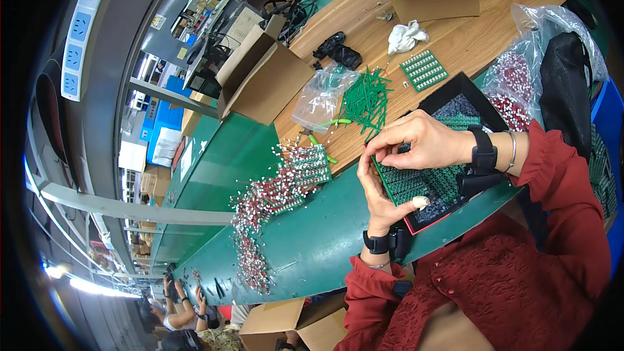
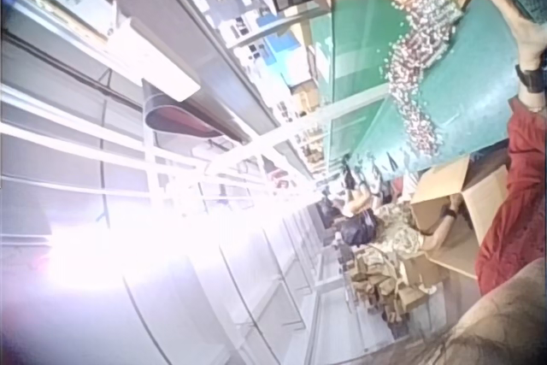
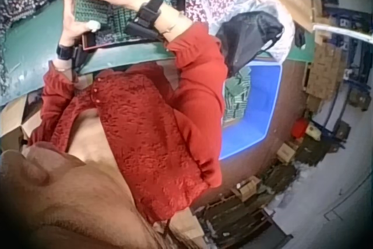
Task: The person picks up green circuit boards from a blue bin and places them into a black tray. They then insert small green components into the boards one by one, using their fingers. The person continues this process for multiple boards, occasionally adjusting their grip and orientation.
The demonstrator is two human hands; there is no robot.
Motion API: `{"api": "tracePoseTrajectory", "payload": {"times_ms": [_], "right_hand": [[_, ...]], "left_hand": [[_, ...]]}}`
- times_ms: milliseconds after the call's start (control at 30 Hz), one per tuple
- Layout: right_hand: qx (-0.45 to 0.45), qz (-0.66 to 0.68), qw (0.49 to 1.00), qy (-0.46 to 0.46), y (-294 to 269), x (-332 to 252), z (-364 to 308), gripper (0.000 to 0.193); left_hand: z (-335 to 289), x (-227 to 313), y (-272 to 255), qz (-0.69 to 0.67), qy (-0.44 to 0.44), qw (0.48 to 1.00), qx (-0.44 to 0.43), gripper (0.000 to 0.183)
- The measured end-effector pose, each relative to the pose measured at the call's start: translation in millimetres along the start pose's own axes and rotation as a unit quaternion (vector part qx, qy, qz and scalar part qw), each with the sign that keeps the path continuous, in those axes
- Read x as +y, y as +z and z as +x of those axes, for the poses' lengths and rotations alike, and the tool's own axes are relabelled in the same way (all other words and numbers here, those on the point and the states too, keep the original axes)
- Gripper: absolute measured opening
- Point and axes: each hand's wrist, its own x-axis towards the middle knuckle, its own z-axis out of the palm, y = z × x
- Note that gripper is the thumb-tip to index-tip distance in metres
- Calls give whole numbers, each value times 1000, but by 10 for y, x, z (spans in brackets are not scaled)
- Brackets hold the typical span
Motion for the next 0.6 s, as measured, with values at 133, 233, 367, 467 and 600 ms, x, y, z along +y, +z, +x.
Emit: {"api": "tracePoseTrajectory", "payload": {"times_ms": [133, 233, 367, 467, 600], "right_hand": [[-9, -24, 999, -20, 5, 1, 19, 21], [-6, -55, 996, -64, -2, -3, 20, 21], [8, -10, 1000, -2, -104, 7, -23, 27], [-11, -21, 1000, 11, -109, 35, -35, 27], [-26, -23, 999, 24, -70, 68, -44, 26]], "left_hand": [[15, 31, 2, -3, -6, 1000, -14, 134], [10, 44, 24, -33, -5, 999, -8, 128], [18, 23, 25, -46, -8, 999, -1, 130], [0, 15, 16, -39, -13, 999, 2, 131], [-10, 4, 15, -36, -4, 999, 7, 132]]}}
